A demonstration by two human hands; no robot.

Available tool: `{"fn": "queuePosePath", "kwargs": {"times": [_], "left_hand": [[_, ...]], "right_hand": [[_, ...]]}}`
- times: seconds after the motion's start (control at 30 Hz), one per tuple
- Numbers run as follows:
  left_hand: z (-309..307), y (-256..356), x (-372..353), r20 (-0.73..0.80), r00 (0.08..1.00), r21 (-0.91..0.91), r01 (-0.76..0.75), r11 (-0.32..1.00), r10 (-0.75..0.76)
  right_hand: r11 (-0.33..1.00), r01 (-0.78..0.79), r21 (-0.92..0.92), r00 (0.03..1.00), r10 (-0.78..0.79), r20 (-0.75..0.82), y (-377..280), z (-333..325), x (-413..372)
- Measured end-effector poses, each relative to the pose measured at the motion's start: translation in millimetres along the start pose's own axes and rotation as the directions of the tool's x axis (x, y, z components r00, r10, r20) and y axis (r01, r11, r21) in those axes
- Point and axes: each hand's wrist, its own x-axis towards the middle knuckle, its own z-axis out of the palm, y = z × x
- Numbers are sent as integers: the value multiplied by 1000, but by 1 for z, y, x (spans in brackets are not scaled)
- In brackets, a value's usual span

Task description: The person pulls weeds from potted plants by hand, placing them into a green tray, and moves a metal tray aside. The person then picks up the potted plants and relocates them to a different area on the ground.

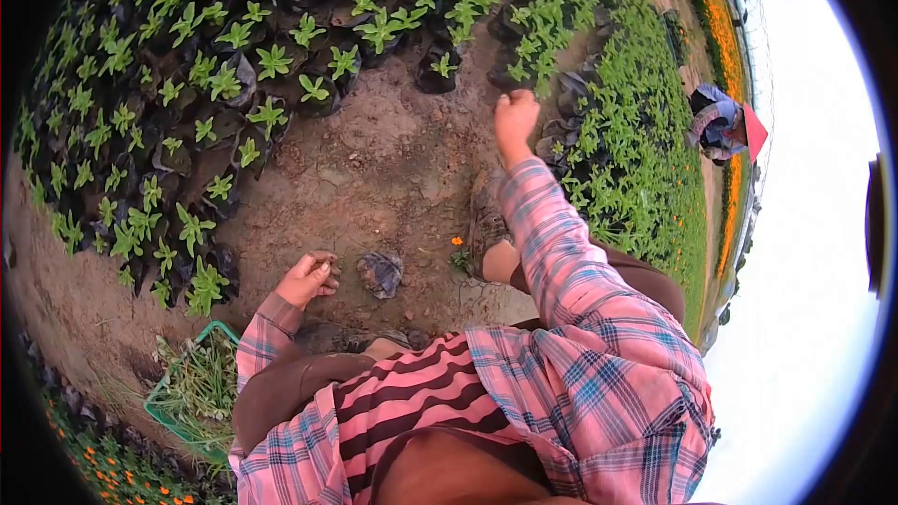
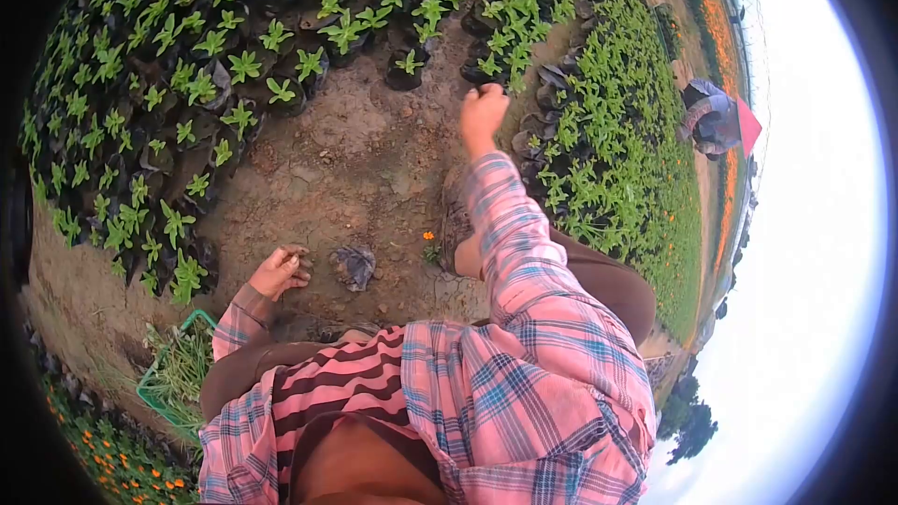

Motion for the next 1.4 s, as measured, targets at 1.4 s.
{"fn": "queuePosePath", "kwargs": {"times": [1.4], "left_hand": [[-15,16,-13,-394,897,-472,-383,794,199]], "right_hand": [[412,592,693,426,-889,166,-201,-37,-148]]}}
